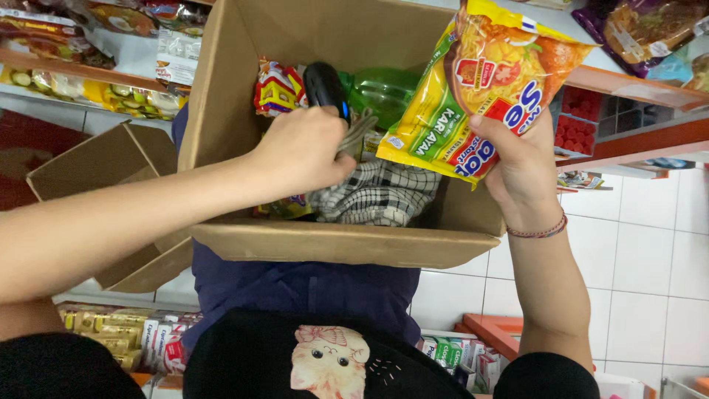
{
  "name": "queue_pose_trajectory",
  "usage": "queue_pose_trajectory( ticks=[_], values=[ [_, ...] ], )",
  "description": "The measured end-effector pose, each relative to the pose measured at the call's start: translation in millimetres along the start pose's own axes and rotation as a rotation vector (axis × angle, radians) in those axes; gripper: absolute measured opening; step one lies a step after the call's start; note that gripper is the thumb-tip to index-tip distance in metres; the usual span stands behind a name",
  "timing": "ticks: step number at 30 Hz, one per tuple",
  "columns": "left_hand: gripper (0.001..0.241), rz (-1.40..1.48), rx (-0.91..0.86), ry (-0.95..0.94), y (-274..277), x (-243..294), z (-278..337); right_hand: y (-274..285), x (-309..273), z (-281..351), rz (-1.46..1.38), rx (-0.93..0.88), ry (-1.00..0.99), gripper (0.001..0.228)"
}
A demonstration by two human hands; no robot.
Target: The person organizes several instant noodle packs, a green bottle, and a handheld scanner within a cardboard box, occasionally wiping items with a checkered cloth.
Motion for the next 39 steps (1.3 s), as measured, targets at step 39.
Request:
queue_pose_trajectory(
  ticks=[39],
  values=[
    [0.066,0.328,0.722,-0.479,80.1,36.2,-13.9,-80.1,20.6,-28.6,0.040,-0.176,0.178,0.049]
  ],
)
Point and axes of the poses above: each hand's wrist, its own z-axis away from the middle knuckle, its own y-axis out of the back of the hand, x = y × z, the point moved 2 cm from there along -z, towards the middle knuckle, and after that the axes turned 12 degrees about y, right-handed, at the moved point
